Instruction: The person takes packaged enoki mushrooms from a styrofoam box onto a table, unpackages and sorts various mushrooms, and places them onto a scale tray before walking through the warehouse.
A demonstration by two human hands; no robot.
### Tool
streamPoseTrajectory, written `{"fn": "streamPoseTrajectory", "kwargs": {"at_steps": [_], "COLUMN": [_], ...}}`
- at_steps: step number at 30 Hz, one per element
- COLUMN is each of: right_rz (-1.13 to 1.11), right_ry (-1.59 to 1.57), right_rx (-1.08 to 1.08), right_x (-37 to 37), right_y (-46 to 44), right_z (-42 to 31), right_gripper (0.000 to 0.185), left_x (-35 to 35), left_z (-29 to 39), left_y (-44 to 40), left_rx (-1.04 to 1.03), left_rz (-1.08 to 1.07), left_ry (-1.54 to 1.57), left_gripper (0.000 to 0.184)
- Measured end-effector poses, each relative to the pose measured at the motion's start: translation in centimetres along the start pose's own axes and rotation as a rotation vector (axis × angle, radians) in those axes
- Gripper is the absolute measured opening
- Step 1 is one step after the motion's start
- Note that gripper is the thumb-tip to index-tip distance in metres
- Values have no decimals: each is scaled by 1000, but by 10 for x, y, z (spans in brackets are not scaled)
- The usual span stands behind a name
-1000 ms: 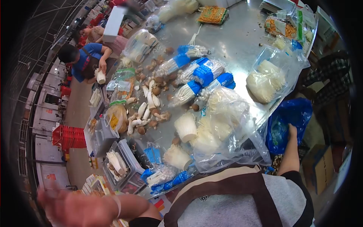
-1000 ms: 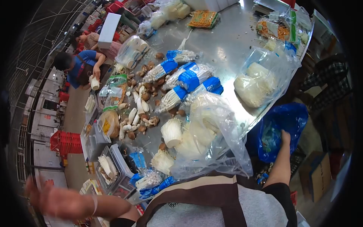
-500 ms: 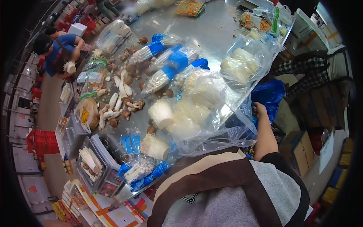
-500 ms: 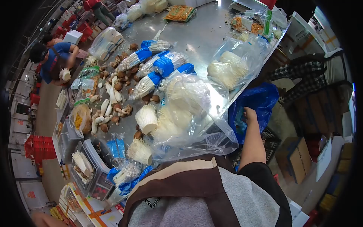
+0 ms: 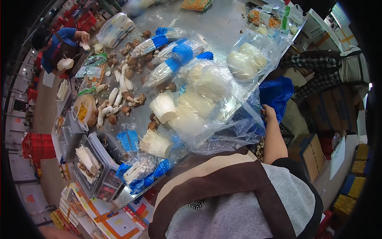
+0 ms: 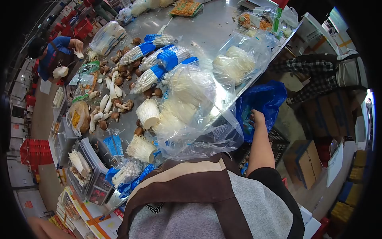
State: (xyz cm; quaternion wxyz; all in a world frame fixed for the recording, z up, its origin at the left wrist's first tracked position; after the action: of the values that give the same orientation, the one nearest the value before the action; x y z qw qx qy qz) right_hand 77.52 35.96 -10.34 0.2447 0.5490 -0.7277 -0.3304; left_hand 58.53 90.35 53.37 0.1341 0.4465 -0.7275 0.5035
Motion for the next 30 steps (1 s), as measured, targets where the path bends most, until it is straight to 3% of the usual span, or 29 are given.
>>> {"fn": "streamPoseTrajectory", "kwargs": {"at_steps": [15,24,30], "right_rz": [-44,-3,9], "right_ry": [6,-6,2], "right_rx": [87,152,132], "right_x": [-40,-23,-20], "right_y": [27,37,51], "right_z": [-37,-38,-32], "right_gripper": [15,12,21], "left_x": [18,8,-17], "left_z": [3,80,121], "left_y": [2,76,124], "left_rx": [60,178,245], "left_rz": [77,50,-39], "left_ry": [77,428,616], "left_gripper": [36,35,34]}}
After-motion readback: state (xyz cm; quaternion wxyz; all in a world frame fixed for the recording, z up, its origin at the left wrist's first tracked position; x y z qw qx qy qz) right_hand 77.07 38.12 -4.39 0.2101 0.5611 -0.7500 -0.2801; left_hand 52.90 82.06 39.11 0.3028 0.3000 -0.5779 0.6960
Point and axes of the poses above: each hand's wrist, its own y-axis away from the middle knuckle, its own x-axis out of the back of the hand, z = x × y, the point moved 9 cm from there along -y, towards the middle knuckle, and after that the axes turned 14 degrees about -y, right-handed, at the moved point
